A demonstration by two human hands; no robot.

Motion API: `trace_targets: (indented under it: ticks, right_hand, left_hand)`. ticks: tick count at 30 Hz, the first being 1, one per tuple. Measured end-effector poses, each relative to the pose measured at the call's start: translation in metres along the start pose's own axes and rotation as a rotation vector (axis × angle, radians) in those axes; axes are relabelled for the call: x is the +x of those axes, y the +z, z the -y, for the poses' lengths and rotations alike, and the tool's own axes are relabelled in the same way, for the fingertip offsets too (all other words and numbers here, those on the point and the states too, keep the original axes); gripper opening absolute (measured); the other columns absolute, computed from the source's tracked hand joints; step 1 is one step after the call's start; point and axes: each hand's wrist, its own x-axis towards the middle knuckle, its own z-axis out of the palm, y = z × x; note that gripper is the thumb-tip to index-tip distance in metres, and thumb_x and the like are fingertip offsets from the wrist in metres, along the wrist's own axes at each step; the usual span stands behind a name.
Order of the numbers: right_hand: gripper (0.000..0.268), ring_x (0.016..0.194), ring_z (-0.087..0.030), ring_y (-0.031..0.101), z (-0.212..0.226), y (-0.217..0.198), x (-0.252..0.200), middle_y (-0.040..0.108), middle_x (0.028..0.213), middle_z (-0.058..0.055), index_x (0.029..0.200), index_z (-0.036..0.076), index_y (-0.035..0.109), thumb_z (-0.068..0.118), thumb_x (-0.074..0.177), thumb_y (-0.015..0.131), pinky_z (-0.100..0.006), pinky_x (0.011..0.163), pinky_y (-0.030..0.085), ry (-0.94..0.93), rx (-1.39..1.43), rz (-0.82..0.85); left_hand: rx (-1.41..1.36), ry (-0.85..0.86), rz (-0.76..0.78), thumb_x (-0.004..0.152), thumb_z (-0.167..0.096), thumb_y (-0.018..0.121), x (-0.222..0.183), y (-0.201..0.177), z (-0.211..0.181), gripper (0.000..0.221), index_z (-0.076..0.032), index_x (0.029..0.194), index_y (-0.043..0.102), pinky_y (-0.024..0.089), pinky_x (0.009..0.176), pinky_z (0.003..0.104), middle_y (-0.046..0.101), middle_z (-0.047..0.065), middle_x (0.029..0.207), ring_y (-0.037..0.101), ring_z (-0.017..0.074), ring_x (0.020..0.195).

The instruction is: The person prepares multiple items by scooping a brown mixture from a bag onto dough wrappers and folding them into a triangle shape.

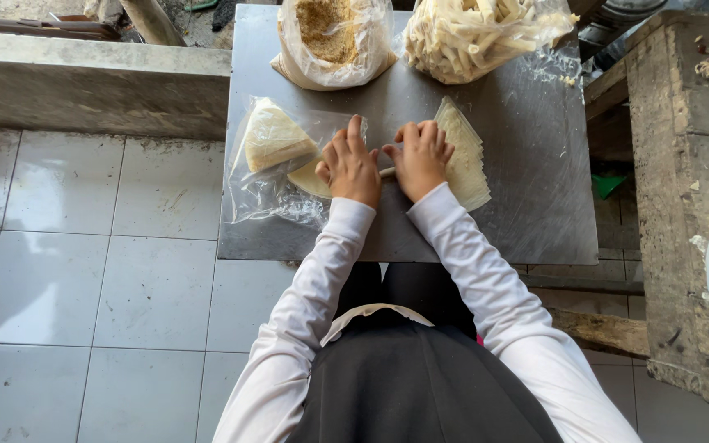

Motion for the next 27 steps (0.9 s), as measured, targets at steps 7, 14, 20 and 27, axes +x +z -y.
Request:
trace_targets:
  ticks: [7, 14, 20, 27]
  right_hand:
    - [0.022, 0.108, -0.026, 0.052, -0.006, -0.04, -0.016, 0.058, 0.109, -0.004, 0.101, 0.016, 0.076, 0.032, 0.086, 0.078, -0.044, 0.089, 0.029, -0.227, 0.165, 0.203]
    - [0.006, 0.076, -0.012, 0.066, -0.008, -0.083, 0.018, 0.071, 0.09, -0.004, 0.104, 0.009, 0.067, 0.012, 0.1, 0.071, -0.031, 0.066, 0.052, -0.23, 0.497, -0.065]
    - [0.014, 0.089, -0.023, 0.059, -0.044, -0.148, 0.116, 0.062, 0.094, -0.006, 0.104, 0.007, 0.058, 0.015, 0.115, 0.061, -0.045, 0.084, 0.047, -0.343, 0.164, -0.548]
    - [0.031, 0.092, -0.021, 0.063, 0.006, -0.113, 0.145, 0.061, 0.101, -0.004, 0.124, 0.011, 0.061, 0.034, 0.106, 0.069, -0.043, 0.089, 0.054, -0.321, 0.148, -0.391]
  left_hand:
    - [-0.261, 0.055, -0.083, 0.095, -0.015, 0.07, -0.011, -0.045, -0.001, 0.064, -0.012, 0.152, 0.042, 0.034, 0.101, 0.041, 0.06, 0.006, 0.132, 0.053, 0.0261, 0.122]
    - [-0.329, 0.173, -0.09, 0.095, -0.015, 0.072, -0.023, -0.063, -0.01, 0.06, -0.01, 0.148, 0.045, 0.038, 0.1, 0.04, 0.064, 0.006, 0.127, 0.057, 0.025, 0.119]
    - [-0.468, 0.186, -0.321, 0.104, -0.018, 0.07, 0.049, -0.06, 0.031, 0.05, 0.001, 0.143, 0.045, 0.056, 0.089, 0.033, 0.063, 0.014, 0.122, 0.062, 0.0217, 0.106]
    - [-0.482, -0.213, -0.035, 0.091, -0.033, 0.078, 0.151, -0.073, 0.06, 0.08, 0.007, 0.145, 0.034, 0.058, 0.081, 0.035, 0.063, 0.022, 0.113, 0.066, 0.0278, 0.09]
